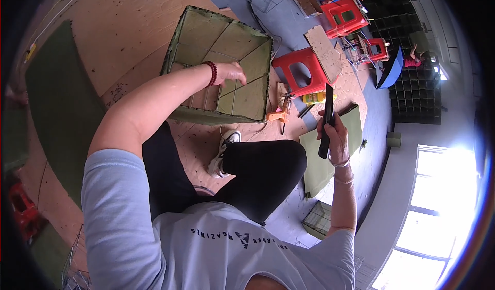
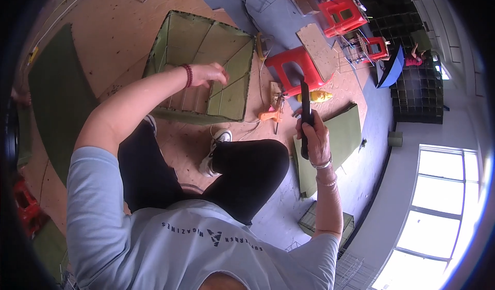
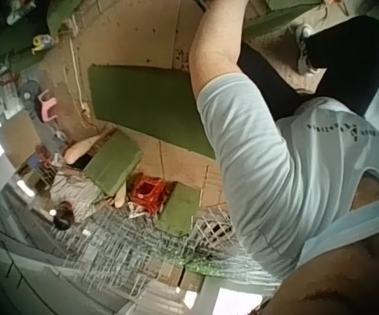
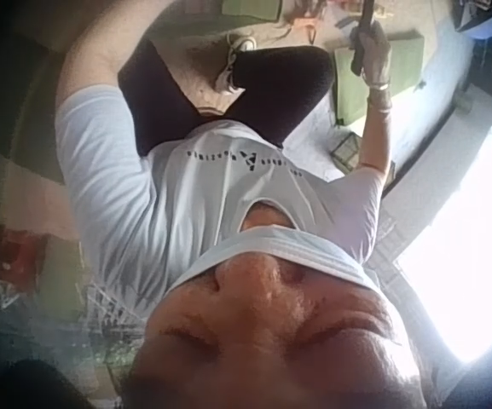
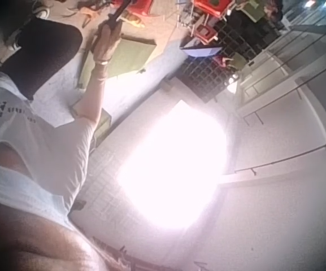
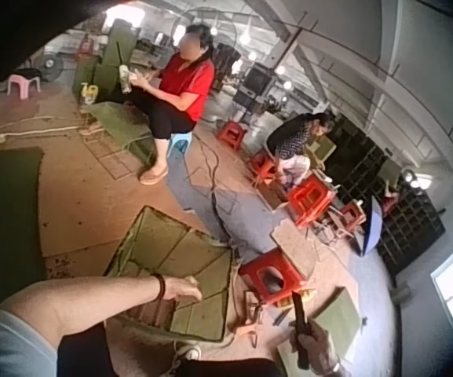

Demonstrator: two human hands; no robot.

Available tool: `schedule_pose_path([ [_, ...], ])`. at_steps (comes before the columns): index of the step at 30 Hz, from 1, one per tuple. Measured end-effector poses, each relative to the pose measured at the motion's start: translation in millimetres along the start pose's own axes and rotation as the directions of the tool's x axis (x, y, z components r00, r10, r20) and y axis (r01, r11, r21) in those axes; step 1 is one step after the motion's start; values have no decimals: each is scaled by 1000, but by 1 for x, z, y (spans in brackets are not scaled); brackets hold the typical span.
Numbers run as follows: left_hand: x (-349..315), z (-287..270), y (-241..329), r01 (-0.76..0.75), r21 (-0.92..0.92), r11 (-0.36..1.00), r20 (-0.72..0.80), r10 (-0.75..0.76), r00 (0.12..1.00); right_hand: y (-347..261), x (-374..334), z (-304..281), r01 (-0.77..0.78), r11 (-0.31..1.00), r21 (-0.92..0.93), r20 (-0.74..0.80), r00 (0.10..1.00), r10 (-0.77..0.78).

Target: The person assembles fabric-covered wire frames using a hot glue gun and a utility knife.

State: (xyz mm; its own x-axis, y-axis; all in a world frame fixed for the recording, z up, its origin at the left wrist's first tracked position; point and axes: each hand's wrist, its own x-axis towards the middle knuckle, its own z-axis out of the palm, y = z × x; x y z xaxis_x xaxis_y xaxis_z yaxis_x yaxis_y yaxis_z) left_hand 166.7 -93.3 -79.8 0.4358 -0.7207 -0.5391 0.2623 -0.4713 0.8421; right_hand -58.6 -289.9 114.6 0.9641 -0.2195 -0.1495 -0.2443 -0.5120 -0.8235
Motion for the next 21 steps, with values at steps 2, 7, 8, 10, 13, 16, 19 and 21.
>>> schedule_pose_path([
  [2, -6, 15, 12, 11, -226, 974, 84, 8, 996, 1, 1, 2, 4, 1000, 25, -4, 1000, -4],
  [7, 45, 57, -24, 48, -14, 999, 189, -44, 981, 0, 4, 21, 3, 1000, -6, 44, 999, -2],
  [8, 59, 58, -44, -9, 208, 978, 247, -44, 968, -3, 5, 27, -2, 1000, -11, 65, 998, 3],
  [10, 44, 73, -12, 383, -34, 923, 179, -372, 911, 2, -4, 14, -16, 1000, -6, 21, 1000, 16],
  [13, 12, 46, -3, 5, -104, 995, 201, 16, 979, 4, -9, 11, -44, 998, 44, -17, 999, 45],
  [16, 8, -10, -3, -53, -288, 956, 390, 168, 906, 11, -7, 5, -68, 997, 30, -7, 998, 68],
  [19, -21, -52, 11, -144, -381, 913, 279, 262, 924, 18, -1, 0, -62, 983, -175, -25, 998, 59],
  [21, -34, -71, 10, -156, -403, 902, 226, 263, 938, 14, 6, 1, -54, 963, -263, -30, 998, 48],
])
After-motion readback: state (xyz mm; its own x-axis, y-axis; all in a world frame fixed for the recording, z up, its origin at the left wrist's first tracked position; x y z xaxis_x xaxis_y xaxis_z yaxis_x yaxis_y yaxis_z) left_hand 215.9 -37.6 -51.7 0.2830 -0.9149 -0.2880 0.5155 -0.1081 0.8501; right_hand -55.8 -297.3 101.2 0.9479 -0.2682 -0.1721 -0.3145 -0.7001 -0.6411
